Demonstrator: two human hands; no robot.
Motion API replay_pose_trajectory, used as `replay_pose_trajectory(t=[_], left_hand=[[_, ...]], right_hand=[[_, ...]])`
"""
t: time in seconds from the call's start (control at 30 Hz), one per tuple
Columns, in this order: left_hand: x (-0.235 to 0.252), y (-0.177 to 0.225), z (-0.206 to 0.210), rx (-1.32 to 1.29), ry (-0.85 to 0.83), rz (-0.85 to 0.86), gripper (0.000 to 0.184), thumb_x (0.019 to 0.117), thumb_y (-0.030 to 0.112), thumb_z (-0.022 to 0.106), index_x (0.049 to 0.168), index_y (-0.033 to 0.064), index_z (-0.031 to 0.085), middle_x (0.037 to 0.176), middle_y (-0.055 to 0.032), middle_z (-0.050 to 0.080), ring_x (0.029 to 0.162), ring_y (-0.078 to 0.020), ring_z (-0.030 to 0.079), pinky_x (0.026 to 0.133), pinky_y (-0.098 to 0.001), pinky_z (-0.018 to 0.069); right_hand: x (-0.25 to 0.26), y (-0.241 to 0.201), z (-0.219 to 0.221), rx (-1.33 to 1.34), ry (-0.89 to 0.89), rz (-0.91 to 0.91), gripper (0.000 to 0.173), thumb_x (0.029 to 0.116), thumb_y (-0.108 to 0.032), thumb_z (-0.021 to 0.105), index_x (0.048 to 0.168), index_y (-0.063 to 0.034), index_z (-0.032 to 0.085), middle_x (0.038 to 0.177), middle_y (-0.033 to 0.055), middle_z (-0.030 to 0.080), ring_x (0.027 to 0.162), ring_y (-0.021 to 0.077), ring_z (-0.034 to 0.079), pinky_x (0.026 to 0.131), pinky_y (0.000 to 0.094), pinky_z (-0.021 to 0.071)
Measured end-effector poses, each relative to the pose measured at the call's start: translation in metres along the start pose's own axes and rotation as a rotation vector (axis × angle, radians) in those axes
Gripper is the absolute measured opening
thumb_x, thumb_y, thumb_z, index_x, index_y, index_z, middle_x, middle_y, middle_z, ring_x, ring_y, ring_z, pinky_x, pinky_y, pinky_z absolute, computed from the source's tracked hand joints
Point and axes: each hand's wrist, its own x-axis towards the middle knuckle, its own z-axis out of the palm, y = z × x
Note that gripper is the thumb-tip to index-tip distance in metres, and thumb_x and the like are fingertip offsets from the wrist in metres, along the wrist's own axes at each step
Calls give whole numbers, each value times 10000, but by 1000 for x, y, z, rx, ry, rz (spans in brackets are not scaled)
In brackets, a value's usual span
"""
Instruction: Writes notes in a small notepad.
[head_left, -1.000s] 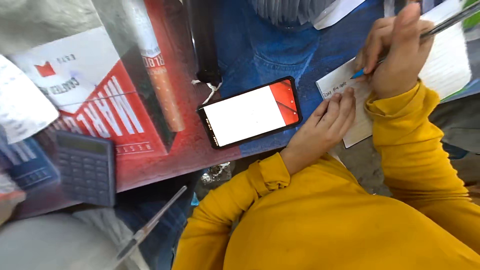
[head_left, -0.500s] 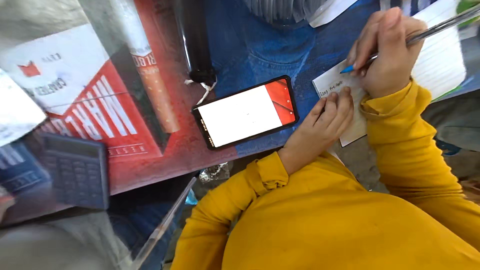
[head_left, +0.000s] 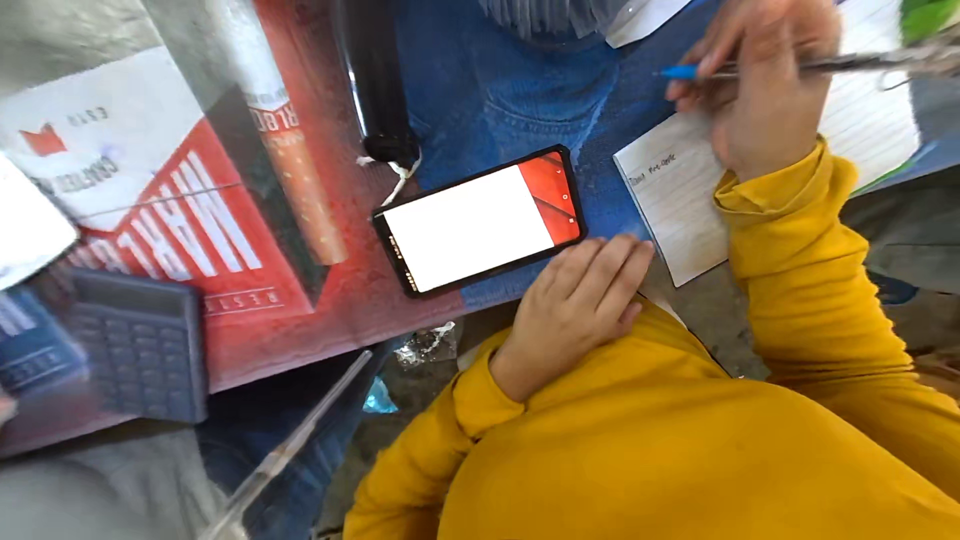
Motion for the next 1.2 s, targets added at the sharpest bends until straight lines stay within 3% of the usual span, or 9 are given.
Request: replay_pose_trajectory(t=[0.1, 0.2, 0.27, 0.33, 0.4, 0.6, 0.77, 1.0, 1.2], left_hand=[[9, 3, 21, 32, -106, 148, 365, 980, 58, 569, 1337, 2, 617, 1361, -147, 641, 1249, -277, 615, 1072, -346, 442], [23, 4, 38, 123, -172, 191, 444, 953, -78, 513, 1392, -29, 558, 1458, -165, 572, 1360, -305, 539, 1138, -376, 382], [30, 6, 42, 157, -182, 141, 467, 933, -60, 553, 1400, -56, 533, 1480, -203, 538, 1381, -334, 515, 1140, -399, 375], [33, 9, 45, 227, -191, 81, 535, 916, 17, 627, 1428, -67, 499, 1511, -233, 493, 1393, -348, 496, 1128, -387, 377], [34, 9, 48, 302, -175, 63, 569, 907, 72, 663, 1435, -58, 496, 1519, -242, 476, 1383, -346, 499, 1114, -364, 378], [36, 8, 50, 461, -183, 86, 524, 923, -88, 542, 1440, -13, 503, 1531, -213, 469, 1353, -306, 518, 1086, -323, 383], [36, 8, 48, 441, -178, 87, 517, 922, -101, 533, 1431, -19, 509, 1515, -207, 490, 1344, -302, 532, 1085, -325, 390], [36, 6, 45, 496, -242, 118, 555, 931, -108, 513, 1473, -9, 456, 1566, -207, 423, 1373, -309, 491, 1096, -328, 365], [37, 5, 48, 467, -211, 117, 539, 928, -92, 530, 1459, -18, 473, 1556, -223, 433, 1373, -313, 499, 1092, -330, 373]], right_hand=[[0, 8, -3, 7, -88, -125, 120, 997, -276, 657, 919, -185, 650, 979, -129, 637, 862, -4, 651, 733, 209, 587], [-5, 3, 2, 55, -48, -160, 289, 1037, -227, 531, 765, -192, 624, 808, -137, 629, 668, -33, 621, 569, 162, 546], [-8, -4, 10, 36, 76, -90, 424, 1053, -152, 444, 646, -221, 541, 606, -170, 573, 493, -65, 537, 438, 129, 448], [-9, -10, 14, -55, 166, 7, 435, 1055, -120, 414, 641, -239, 470, 531, -191, 487, 431, -78, 463, 410, 129, 395], [-8, -8, 15, -150, 190, 16, 413, 1049, -117, 450, 652, -231, 447, 521, -188, 442, 426, -79, 434, 413, 140, 377], [-7, -5, 16, -297, 206, -90, 387, 1022, -102, 527, 651, -185, 454, 546, -180, 413, 464, -99, 414, 451, 132, 367], [-10, -5, 15, -388, 143, -195, 413, 998, -83, 532, 599, -127, 437, 540, -127, 397, 483, -91, 405, 474, 124, 348], [-7, -4, 12, -328, 169, -110, 412, 1014, -94, 521, 624, -184, 423, 530, -166, 399, 461, -95, 412, 453, 131, 361], [-6, -5, 14, -379, 188, -169, 428, 987, -53, 523, 586, -153, 412, 539, -140, 388, 477, -95, 396, 465, 121, 340]])
